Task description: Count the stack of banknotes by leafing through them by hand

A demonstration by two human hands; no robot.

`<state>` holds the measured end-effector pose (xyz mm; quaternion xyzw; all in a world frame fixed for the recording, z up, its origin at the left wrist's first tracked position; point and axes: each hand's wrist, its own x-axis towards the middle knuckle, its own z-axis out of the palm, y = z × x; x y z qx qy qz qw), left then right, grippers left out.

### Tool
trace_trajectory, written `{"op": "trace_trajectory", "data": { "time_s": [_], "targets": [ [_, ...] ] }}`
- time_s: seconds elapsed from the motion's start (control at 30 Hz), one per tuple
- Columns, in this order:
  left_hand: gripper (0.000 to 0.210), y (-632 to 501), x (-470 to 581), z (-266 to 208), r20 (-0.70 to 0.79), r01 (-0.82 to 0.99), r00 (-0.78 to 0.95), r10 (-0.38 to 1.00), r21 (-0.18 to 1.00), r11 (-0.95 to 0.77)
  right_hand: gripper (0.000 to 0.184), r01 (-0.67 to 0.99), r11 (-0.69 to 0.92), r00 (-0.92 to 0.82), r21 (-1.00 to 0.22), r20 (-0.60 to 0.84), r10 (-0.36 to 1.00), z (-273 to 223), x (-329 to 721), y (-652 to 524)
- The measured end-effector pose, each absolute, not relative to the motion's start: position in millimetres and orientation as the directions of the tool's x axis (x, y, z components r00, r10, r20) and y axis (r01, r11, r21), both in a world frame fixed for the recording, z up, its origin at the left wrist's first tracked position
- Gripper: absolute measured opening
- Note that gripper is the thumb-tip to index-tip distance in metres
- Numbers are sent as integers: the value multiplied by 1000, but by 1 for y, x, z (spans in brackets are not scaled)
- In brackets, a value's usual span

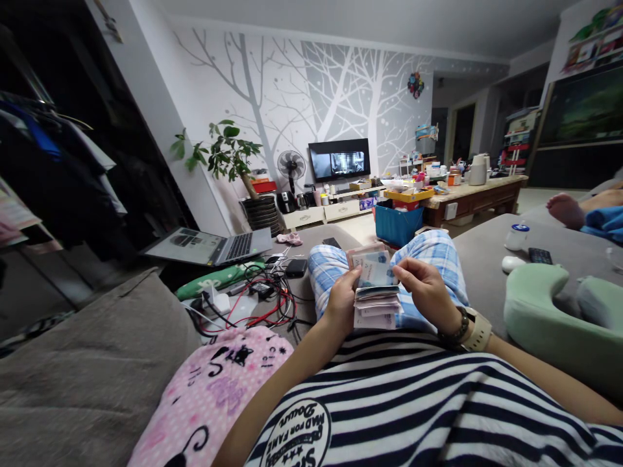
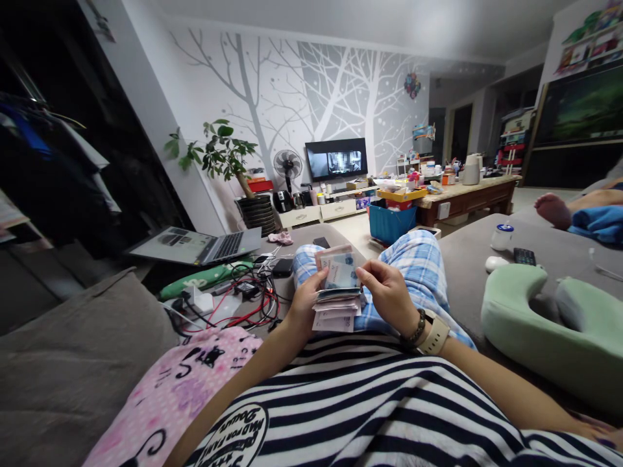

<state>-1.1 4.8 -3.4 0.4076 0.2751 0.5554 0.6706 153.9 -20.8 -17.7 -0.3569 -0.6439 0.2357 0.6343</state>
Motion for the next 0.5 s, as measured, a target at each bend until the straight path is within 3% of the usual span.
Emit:
{"op": "trace_trajectory", "data": {
  "time_s": [0.17, 0.5],
  "targets": [
    [20, -3, -1, 2, 130, -444, 157, 979, 895, -48, 31, 191, 665, 46, -722, 683, 729, -17, 153, -25],
    [25, 8, -1, -5, 21, -526, 317, 948, 836, 158, 23, 141, 679, 0, -721, 686, 728, -17, 152, -25]
  ]
}}
